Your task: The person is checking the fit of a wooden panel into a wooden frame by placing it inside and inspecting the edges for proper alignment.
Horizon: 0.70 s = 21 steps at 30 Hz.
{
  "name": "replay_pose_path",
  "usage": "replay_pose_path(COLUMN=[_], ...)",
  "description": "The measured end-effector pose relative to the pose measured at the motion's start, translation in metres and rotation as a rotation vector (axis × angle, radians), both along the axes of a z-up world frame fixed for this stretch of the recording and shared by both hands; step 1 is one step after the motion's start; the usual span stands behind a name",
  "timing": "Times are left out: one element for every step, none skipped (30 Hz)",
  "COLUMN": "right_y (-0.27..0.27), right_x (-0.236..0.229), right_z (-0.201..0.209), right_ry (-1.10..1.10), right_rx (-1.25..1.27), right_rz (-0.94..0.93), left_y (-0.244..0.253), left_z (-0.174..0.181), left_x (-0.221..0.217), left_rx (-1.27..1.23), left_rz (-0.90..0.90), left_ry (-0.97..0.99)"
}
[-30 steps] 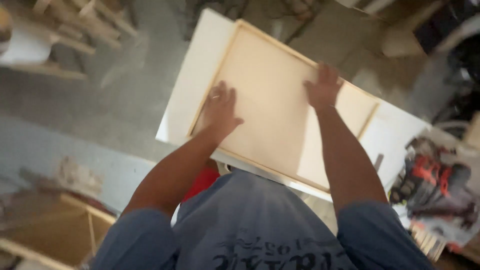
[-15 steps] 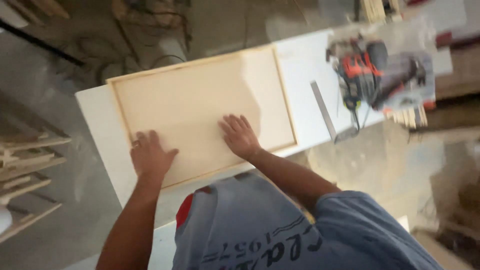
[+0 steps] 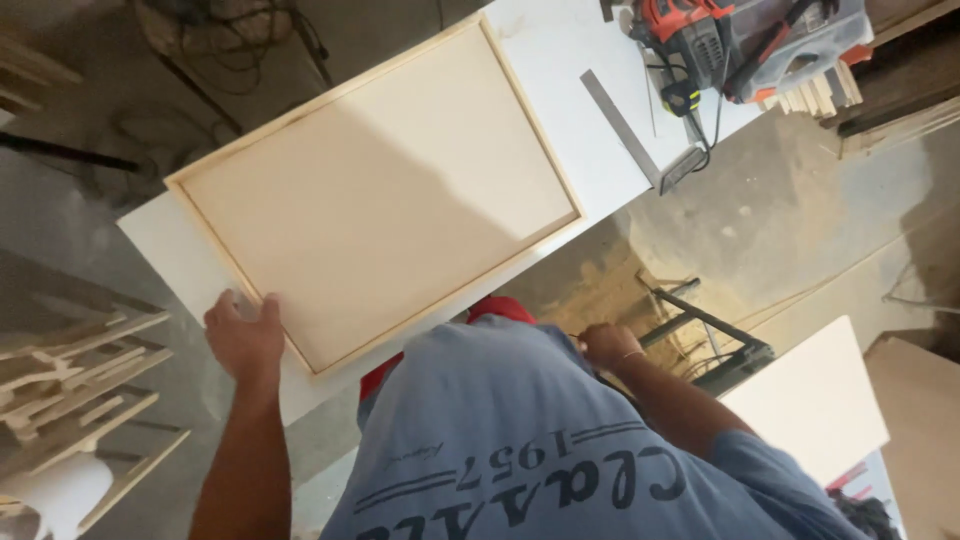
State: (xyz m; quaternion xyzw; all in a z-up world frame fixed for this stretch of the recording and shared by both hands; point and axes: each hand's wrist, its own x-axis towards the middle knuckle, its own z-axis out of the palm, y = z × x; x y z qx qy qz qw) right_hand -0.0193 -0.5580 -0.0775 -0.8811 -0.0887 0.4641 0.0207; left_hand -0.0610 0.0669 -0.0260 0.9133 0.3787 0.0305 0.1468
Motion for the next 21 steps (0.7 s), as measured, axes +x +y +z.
replay_pose_path(right_y=[0.006,0.02,0.035,0.048,0.057,0.064,0.071,0.08,0.088,0.094,0.091,0.088,0.081,0.073,0.061,0.051,0.051,0.051,0.052,0.055,0.058], right_x=[0.011,0.027,0.041,0.056,0.07,0.084,0.101,0.116,0.131,0.147,0.157,0.168,0.178,0.185,0.189,0.194,0.194,0.195,0.193,0.188,0.186], right_z=[0.005,0.018,0.032,0.046,0.055,0.064,0.075,0.076,0.078,0.081,0.073,0.065,0.058,0.036,0.014,-0.008,-0.005,-0.003,-0.001,0.0,0.001], right_ry=[-0.012,-0.016,-0.147,-0.277,-0.277,-0.492,-0.715,-0.723,-0.882,-1.039,-1.057,-0.927,-0.79,-0.8,-0.791,-0.782,-0.782,-0.786,-0.782,-0.776,-0.827], right_rx=[-0.115,-0.103,-0.094,-0.084,-0.067,0.081,0.224,0.236,0.237,0.229,0.235,0.208,0.182,0.188,0.231,0.274,0.278,0.306,0.335,0.34,0.334], right_rz=[-0.026,-0.026,-0.231,-0.437,-0.452,-0.449,-0.452,-0.478,-0.367,-0.254,-0.295,-0.385,-0.466,-0.499,-0.548,-0.596,-0.606,-0.626,-0.639,-0.643,-0.596], left_y=[0.006,0.005,0.005,0.004,0.0,-0.004,-0.006,-0.006,-0.006,-0.006,-0.005,-0.003,-0.005,-0.003,-0.006,-0.007,-0.007,-0.006,-0.007,-0.008,-0.009], left_z=[-0.009,-0.009,-0.008,-0.007,-0.002,0.004,0.009,0.009,0.008,0.007,0.006,0.004,0.0,0.003,0.005,0.006,0.004,0.002,0.001,0.002,0.001], left_x=[-0.004,-0.001,0.001,0.002,0.001,0.0,0.005,0.003,0.005,0.006,0.005,0.005,0.002,0.005,0.0,-0.006,-0.005,-0.005,-0.011,-0.013,-0.014], left_rx=[-0.068,-0.056,-0.153,-0.251,-0.233,-0.239,-0.246,-0.228,-0.226,-0.224,-0.201,-0.212,-0.228,-0.21,-0.233,-0.255,-0.247,-0.272,-0.297,-0.29,-0.286], left_rz=[0.072,0.072,0.143,0.213,0.2,0.146,0.083,0.061,0.066,0.071,0.037,0.053,0.073,0.043,0.065,0.086,0.079,0.085,0.1,0.101,0.101], left_ry=[-0.011,-0.016,0.029,0.072,0.068,0.055,0.039,0.032,0.048,0.063,0.05,0.086,0.129,0.12,0.114,0.108,0.107,0.133,0.164,0.167,0.153])
